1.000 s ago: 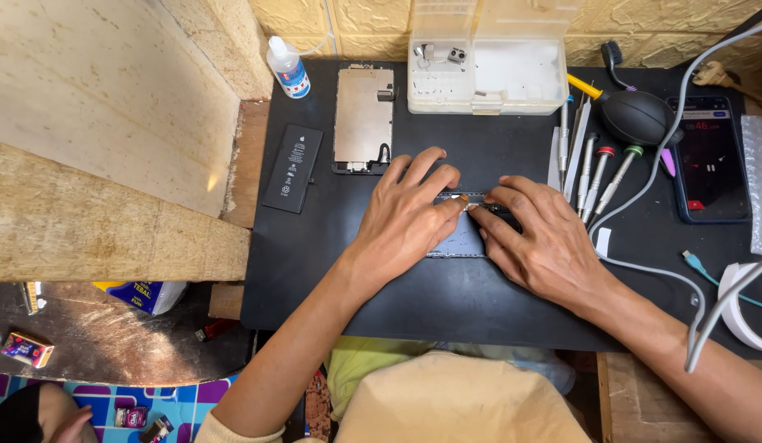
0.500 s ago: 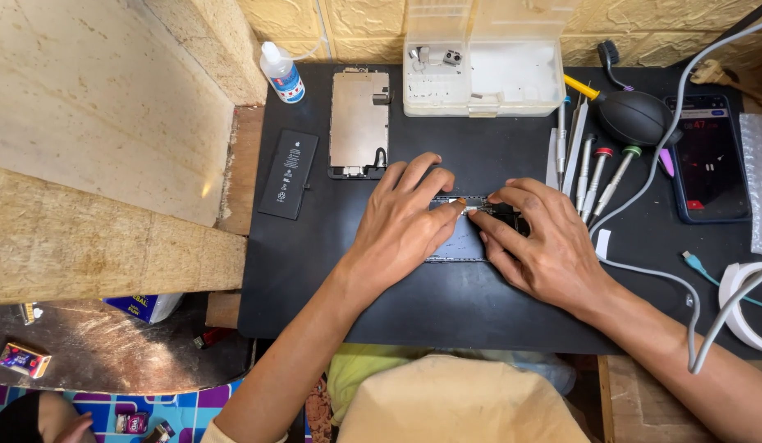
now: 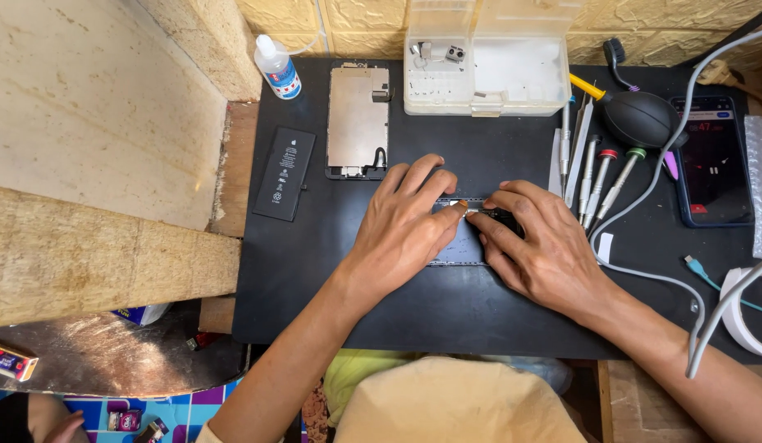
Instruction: Technician disassembling or reassembling internal components of a smartphone, specifically focusing on the upper motherboard area and connectors.
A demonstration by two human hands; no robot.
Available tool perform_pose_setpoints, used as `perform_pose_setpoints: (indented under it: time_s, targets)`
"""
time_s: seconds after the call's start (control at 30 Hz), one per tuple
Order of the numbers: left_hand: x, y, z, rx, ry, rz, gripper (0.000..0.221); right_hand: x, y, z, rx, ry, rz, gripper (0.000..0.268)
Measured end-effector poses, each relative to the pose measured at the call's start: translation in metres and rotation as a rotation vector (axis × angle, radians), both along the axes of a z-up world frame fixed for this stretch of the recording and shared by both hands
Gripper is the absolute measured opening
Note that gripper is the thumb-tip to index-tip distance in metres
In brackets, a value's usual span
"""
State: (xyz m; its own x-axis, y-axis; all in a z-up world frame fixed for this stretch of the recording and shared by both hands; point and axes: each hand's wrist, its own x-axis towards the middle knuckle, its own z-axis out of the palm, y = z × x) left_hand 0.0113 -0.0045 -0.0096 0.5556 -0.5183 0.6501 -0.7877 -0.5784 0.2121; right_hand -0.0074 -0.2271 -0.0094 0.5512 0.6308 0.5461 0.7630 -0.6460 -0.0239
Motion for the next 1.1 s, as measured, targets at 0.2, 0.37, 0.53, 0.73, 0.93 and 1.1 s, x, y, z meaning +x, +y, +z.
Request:
perform_pose_setpoints:
  time_s: [0.2,0.37,0.53,0.73,0.93,1.1]
  targets:
    - [-0.002,0.000,0.007,-0.013,-0.003,-0.022,0.008,0.000,0.002,0.005,-0.035,-0.011,0.008,0.017]
    - [-0.001,-0.001,0.007,-0.023,0.015,-0.033,0.007,0.002,-0.002,0.001,0.010,-0.016,-0.009,0.019]
    - [0.003,-0.002,0.002,-0.018,0.026,-0.042,0.007,0.004,-0.003,-0.002,0.014,-0.026,-0.010,0.020]
    - [0.003,0.000,0.002,-0.019,0.024,-0.025,0.008,0.004,-0.003,0.001,0.059,0.006,0.014,0.021]
    - [0.001,-0.002,0.005,-0.010,0.015,0.007,0.006,0.001,-0.003,0.001,0.083,0.040,0.024,0.021]
    - [0.001,-0.005,0.018,-0.012,0.092,0.013,0.010,-0.002,-0.003,0.005,0.113,0.069,0.007,0.017]
